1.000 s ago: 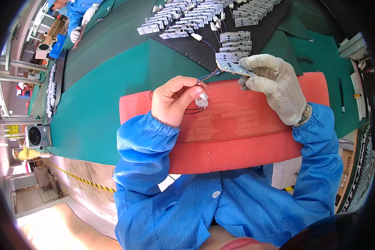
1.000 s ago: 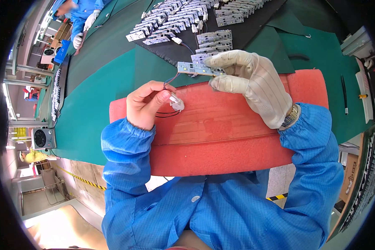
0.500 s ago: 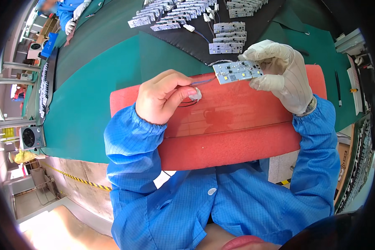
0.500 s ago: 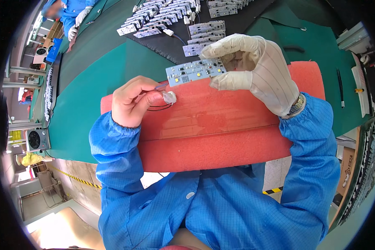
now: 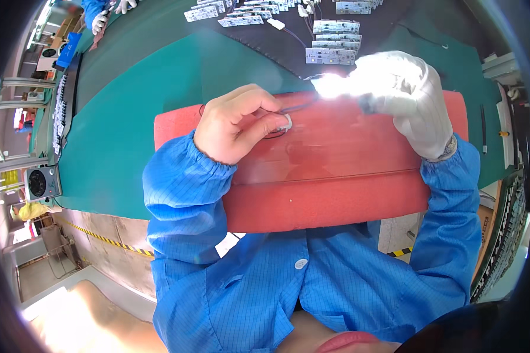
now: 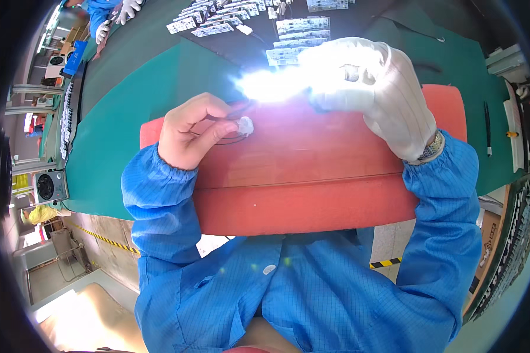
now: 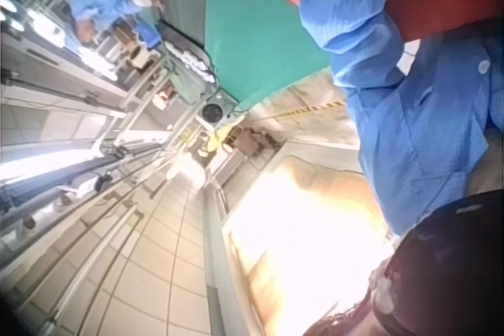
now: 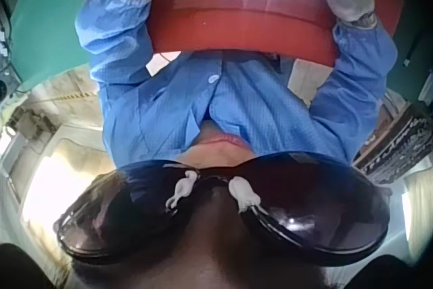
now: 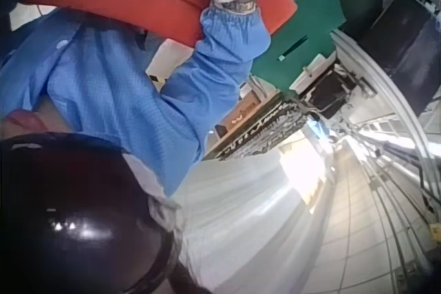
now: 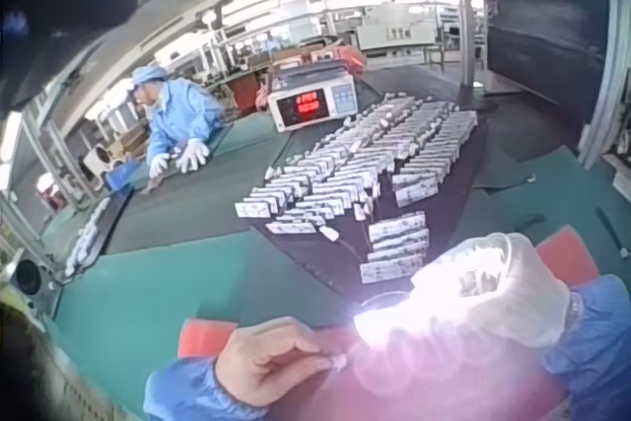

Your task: Test and inspect electronic circuit boards by connecting them to a testing unit and verifying functionality.

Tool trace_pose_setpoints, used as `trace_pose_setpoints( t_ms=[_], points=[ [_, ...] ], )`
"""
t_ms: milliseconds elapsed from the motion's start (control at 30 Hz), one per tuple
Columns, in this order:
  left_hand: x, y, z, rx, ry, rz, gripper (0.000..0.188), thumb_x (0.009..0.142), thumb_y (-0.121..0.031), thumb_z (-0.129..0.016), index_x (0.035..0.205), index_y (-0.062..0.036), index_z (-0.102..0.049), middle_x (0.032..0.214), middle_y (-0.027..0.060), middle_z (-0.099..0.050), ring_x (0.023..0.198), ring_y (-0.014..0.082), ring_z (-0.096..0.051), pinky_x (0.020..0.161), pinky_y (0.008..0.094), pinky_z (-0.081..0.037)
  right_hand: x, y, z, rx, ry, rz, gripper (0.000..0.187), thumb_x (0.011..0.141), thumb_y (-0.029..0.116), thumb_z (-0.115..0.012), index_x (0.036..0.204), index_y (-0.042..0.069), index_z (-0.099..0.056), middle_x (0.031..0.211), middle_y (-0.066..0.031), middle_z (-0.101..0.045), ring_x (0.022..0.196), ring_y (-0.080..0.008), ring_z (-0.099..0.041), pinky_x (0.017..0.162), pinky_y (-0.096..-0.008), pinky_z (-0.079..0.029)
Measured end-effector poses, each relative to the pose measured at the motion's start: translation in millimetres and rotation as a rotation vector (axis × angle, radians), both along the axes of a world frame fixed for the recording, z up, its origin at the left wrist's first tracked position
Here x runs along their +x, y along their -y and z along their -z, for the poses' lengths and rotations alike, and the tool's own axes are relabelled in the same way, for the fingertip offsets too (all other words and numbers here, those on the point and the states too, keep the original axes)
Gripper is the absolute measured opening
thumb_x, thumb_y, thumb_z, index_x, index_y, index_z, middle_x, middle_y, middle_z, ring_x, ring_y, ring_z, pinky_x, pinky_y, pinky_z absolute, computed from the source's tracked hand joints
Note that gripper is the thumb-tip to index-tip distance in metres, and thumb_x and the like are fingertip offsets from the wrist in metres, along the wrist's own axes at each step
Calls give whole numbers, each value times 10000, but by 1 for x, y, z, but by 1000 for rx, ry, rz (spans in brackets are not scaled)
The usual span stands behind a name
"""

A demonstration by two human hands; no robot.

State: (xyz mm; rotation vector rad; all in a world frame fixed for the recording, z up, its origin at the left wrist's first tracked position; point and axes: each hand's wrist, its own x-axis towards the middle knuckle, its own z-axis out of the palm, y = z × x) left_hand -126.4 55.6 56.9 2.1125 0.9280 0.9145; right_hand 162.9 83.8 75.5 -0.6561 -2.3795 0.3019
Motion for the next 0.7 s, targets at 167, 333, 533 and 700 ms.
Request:
trace_pose_setpoints(
  t_ms=[167, 333, 533, 700],
  points=[
    [7, -1, 12, 45, 38, -44, 126, 806, -26, -661, 918, 22, -630, 814, 126, -641, 713, 225, -653, 635, 273, -516, -4, 1, 11, -978, -292, 231, 417, 870, 366, -577, 1029, -16, -634, 734, -126, -623, 473, -99, -587, 425, -192, -469],
    [5, 2, 10, 93, -11, -78, 140, 805, -31, -663, 936, 16, -647, 834, 118, -650, 711, 211, -647, 641, 270, -511, -10, 5, 3, -1065, -267, 276, 396, 864, 354, -595, 1033, -2, -638, 669, -102, -619, 452, -94, -580, 422, -189, -469],
    [4, 4, 3, 148, 33, -107, 90, 810, -16, -659, 896, 12, -661, 827, 104, -653, 738, 190, -644, 649, 259, -503, -12, 6, 4, -1092, -315, 298, 386, 870, 356, -602, 1039, 9, -633, 642, -78, -619, 444, -90, -576, 423, -195, -471],
    [5, 4, 3, 159, 40, -131, 71, 819, -9, -651, 887, 6, -664, 819, 98, -653, 734, 184, -642, 650, 258, -504, -3, 0, 20, -962, -343, 225, 381, 880, 345, -590, 1019, -9, -619, 576, -50, -605, 456, -96, -585, 474, -200, -495]
  ],
)
